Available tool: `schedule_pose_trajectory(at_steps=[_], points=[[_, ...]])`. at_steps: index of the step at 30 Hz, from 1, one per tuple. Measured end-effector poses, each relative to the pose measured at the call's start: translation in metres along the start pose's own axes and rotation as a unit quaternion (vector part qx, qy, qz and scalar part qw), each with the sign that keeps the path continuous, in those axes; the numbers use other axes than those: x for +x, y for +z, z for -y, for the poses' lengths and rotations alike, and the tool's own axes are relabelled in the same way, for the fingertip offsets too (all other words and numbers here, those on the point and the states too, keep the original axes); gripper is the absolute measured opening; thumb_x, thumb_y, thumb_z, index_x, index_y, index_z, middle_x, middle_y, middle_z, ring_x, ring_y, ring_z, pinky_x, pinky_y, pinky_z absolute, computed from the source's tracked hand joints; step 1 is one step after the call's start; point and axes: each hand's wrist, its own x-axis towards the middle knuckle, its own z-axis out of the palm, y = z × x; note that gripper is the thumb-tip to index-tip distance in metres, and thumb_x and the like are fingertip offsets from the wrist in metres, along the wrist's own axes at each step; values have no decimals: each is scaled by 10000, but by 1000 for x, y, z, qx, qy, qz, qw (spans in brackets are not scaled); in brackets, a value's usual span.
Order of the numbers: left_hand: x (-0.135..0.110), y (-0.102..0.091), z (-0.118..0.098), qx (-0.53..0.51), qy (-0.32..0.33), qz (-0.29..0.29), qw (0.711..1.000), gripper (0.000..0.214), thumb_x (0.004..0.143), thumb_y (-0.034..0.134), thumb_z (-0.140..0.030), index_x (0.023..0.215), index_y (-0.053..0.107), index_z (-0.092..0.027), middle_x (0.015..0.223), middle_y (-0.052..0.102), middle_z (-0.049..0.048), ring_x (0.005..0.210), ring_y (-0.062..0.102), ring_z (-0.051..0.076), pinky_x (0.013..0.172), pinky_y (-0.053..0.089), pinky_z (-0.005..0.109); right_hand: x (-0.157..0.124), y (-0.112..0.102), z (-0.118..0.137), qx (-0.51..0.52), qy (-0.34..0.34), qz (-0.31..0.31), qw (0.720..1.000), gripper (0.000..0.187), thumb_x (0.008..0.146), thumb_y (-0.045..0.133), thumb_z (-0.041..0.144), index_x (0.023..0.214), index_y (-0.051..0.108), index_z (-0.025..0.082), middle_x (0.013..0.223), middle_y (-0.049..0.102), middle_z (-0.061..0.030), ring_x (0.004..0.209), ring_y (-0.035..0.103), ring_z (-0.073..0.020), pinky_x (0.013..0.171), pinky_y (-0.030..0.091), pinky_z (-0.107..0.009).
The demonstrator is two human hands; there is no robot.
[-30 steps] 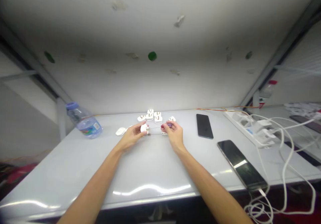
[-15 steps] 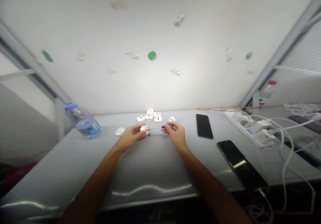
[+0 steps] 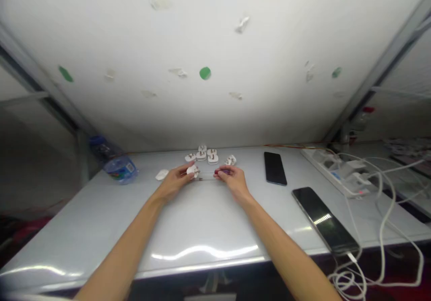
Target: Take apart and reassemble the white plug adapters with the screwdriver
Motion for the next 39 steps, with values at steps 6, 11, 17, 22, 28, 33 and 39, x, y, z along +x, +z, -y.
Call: schedule_pose_trajectory(at_steps=[6, 11, 17, 22, 28, 33, 39], points=[[2, -2, 2, -12, 4, -18, 1000, 637, 623, 863, -403, 1165, 654, -140, 1193, 706, 158, 1127, 656, 302, 1057, 449, 495, 0, 2, 1, -77, -17, 10, 997, 418, 639, 800, 516, 841, 659, 179, 747, 724, -48, 645, 695, -180, 653, 574, -318], [3, -3, 2, -7, 9, -19, 1000, 643, 645, 848, -425, 1197, 657, -156, 1244, 688, 132, 1163, 635, 300, 1081, 436, 483, -1, 3, -1, -144, -28, 34, 989, 430, 769, 622, 618, 793, 630, 188, 442, 460, 75, 383, 446, -103, 386, 338, -221], [2, -4, 0, 6, 11, -10, 1000, 646, 678, 825, -441, 1239, 648, -174, 1295, 664, 106, 1219, 603, 303, 1105, 421, 484, -1, 0, -3, -133, -12, 42, 990, 354, 726, 692, 500, 903, 577, 216, 558, 553, 59, 471, 475, -111, 456, 381, -229], [2, -5, -2, -4, 2, -17, 1000, 702, 638, 849, -436, 1255, 636, -175, 1282, 673, 94, 1211, 606, 309, 1115, 406, 505, -2, 1, -4, -113, 33, 60, 991, 349, 765, 642, 529, 888, 512, 231, 503, 452, 99, 403, 418, -97, 387, 314, -205], [1, -6, -3, -6, 1, -7, 1000, 672, 649, 852, -389, 1244, 643, -157, 1283, 669, 120, 1203, 612, 321, 1112, 405, 515, -3, 2, -1, -99, 34, 51, 993, 414, 712, 698, 470, 1000, 503, 245, 595, 549, 86, 462, 493, -108, 411, 375, -207], [1, -6, -1, -10, -1, -1, 1000, 669, 653, 853, -390, 1248, 644, -164, 1290, 662, 131, 1197, 621, 314, 1106, 421, 498, -4, 3, -1, -95, 49, 39, 994, 385, 761, 647, 563, 908, 474, 252, 465, 410, 127, 334, 359, -80, 342, 259, -186], [2, -6, 1, 4, -4, 0, 1000, 692, 609, 875, -420, 1222, 661, -181, 1253, 685, 128, 1181, 633, 317, 1105, 415, 533, -3, 2, -1, -71, 28, 47, 996, 410, 690, 742, 484, 945, 525, 246, 619, 588, 66, 476, 520, -105, 431, 389, -209]])
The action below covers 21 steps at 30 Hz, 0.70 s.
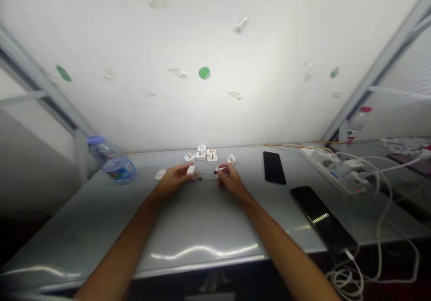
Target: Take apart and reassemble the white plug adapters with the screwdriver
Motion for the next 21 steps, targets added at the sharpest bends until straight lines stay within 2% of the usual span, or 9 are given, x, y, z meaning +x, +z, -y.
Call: schedule_pose_trajectory(at_steps=[2, 6, 7, 11, 15, 21], points=[[0, -1, 1, 4, -2, 6, 1000, 678, 633, 859, -408, 1239, 648, -187, 1240, 693, 115, 1169, 641, 303, 1109, 407, 541, 0, 0, 0, 12, 21, 21, 999, 380, 704, 722, 494, 931, 548, 243, 589, 577, 61, 485, 542, -129, 445, 412, -234], [0, -1, 3, 7, -3, 16, 1000, 679, 652, 850, -382, 1261, 633, -175, 1266, 678, 128, 1164, 643, 297, 1100, 423, 511, 0, -1, 2, 4, 24, 21, 999, 352, 746, 670, 557, 804, 562, 227, 427, 375, 113, 348, 357, -83, 381, 286, -210], [0, -2, 3, 8, -2, 16, 1000, 685, 644, 855, -385, 1256, 637, -168, 1260, 680, 134, 1159, 646, 298, 1095, 430, 501, 0, -1, 2, 3, 23, 19, 1000, 350, 729, 692, 542, 802, 568, 222, 442, 389, 110, 357, 361, -78, 382, 285, -205], [1, -2, 3, 23, 0, 9, 1000, 705, 626, 862, -405, 1249, 641, -159, 1223, 699, 131, 1137, 658, 300, 1075, 448, 496, -1, -2, 7, 11, 40, 26, 999, 345, 674, 745, 449, 882, 619, 205, 649, 594, 34, 492, 532, -110, 420, 382, -219], [1, -1, 1, 38, -2, 7, 999, 680, 653, 840, -380, 1258, 633, -151, 1228, 696, 136, 1118, 667, 298, 1061, 461, 494, -3, -1, 8, -27, 12, 29, 999, 344, 742, 685, 517, 842, 636, 191, 627, 601, 15, 478, 528, -107, 418, 389, -218], [0, 0, -6, 89, 23, -43, 995, 655, 610, 853, -355, 1203, 671, -145, 1256, 682, 127, 1188, 619, 327, 1074, 451, 494, -2, 1, 2, -86, -33, 12, 996, 308, 700, 697, 460, 850, 648, 196, 642, 615, 25, 448, 513, -100, 392, 383, -215]])
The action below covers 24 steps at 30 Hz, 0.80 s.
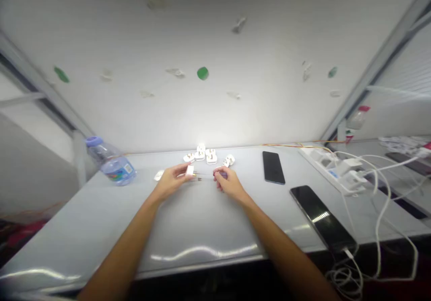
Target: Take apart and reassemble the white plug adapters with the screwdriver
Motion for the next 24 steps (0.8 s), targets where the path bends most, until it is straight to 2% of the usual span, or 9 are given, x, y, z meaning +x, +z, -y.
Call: schedule_pose_trajectory(at_steps=[5, 9, 17, 21, 24], points=[[-1, -1, -1, 24, 13, -18, 999, 588, 635, 819, -315, 1185, 685, -156, 1287, 661, 138, 1188, 612, 326, 1041, 476, 494, -1, 0, 0, -19, -11, -10, 1000, 200, 686, 674, 359, 832, 668, 221, 693, 649, 8, 471, 508, -105, 424, 396, -233], [-1, 0, 1, 31, 13, -19, 999, 606, 618, 822, -309, 1185, 687, -144, 1313, 644, 143, 1211, 596, 335, 1060, 460, 503, 0, 0, 2, -31, -12, -31, 999, 173, 648, 671, 320, 774, 673, 201, 688, 661, -7, 511, 539, -126, 473, 444, -255], [2, -1, 5, 58, 15, -34, 998, 564, 610, 822, -260, 1152, 708, -156, 1296, 649, 157, 1153, 630, 333, 1030, 485, 506, 1, -4, -1, -61, -23, -64, 996, 137, 651, 665, 285, 748, 681, 189, 714, 684, -33, 541, 569, -153, 514, 461, -289], [1, -1, 1, 38, 20, -40, 998, 600, 622, 826, -309, 1185, 687, -157, 1306, 646, 141, 1176, 618, 324, 1026, 496, 491, 2, -6, -2, -32, -20, -52, 998, 178, 644, 701, 314, 747, 638, 184, 757, 692, -48, 574, 608, -166, 584, 506, -324], [-2, 5, -3, 0, 19, -29, 999, 644, 605, 847, -349, 1194, 676, -151, 1265, 670, 129, 1164, 627, 312, 1016, 507, 486, 3, -6, -3, 3, -51, -1, 999, 259, 672, 707, 333, 873, 637, 185, 835, 690, -50, 683, 664, -180, 723, 537, -360]])
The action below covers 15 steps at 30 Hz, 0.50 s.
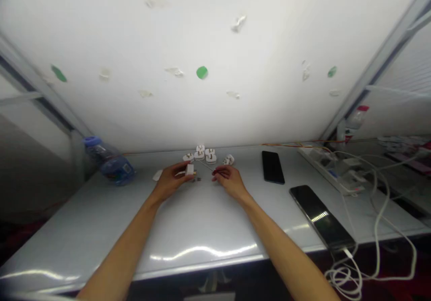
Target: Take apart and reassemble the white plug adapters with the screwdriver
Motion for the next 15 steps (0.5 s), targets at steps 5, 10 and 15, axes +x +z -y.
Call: schedule_pose_trajectory(at_steps=[5, 10, 15], points=[[-10, 19, -6, -39, -31, 67, 997, 606, 600, 865, -337, 1155, 688, -167, 1190, 709, 117, 1094, 668, 288, 1011, 513, 484, -6, 2, 4, -76, -81, 44, 993, 252, 766, 588, 250, 1000, 670, 203, 765, 601, -10, 692, 596, -169, 677, 520, -335], [-14, 27, -8, -57, -20, 133, 989, 557, 597, 874, -319, 1105, 714, -155, 1134, 732, 115, 1058, 681, 294, 991, 520, 473, -17, 7, 10, -227, -181, 78, 954, 392, 777, 660, 252, 1168, 659, 231, 1142, 660, -89, 995, 622, -233, 665, 533, -298], [-14, 26, -9, -55, -25, 137, 989, 527, 592, 875, -310, 1069, 728, -139, 1100, 742, 108, 1037, 683, 291, 985, 524, 466, -18, 10, 6, -248, -155, 99, 951, 375, 816, 673, 316, 1177, 674, 218, 1171, 700, -103, 989, 656, -237, 657, 547, -297]])
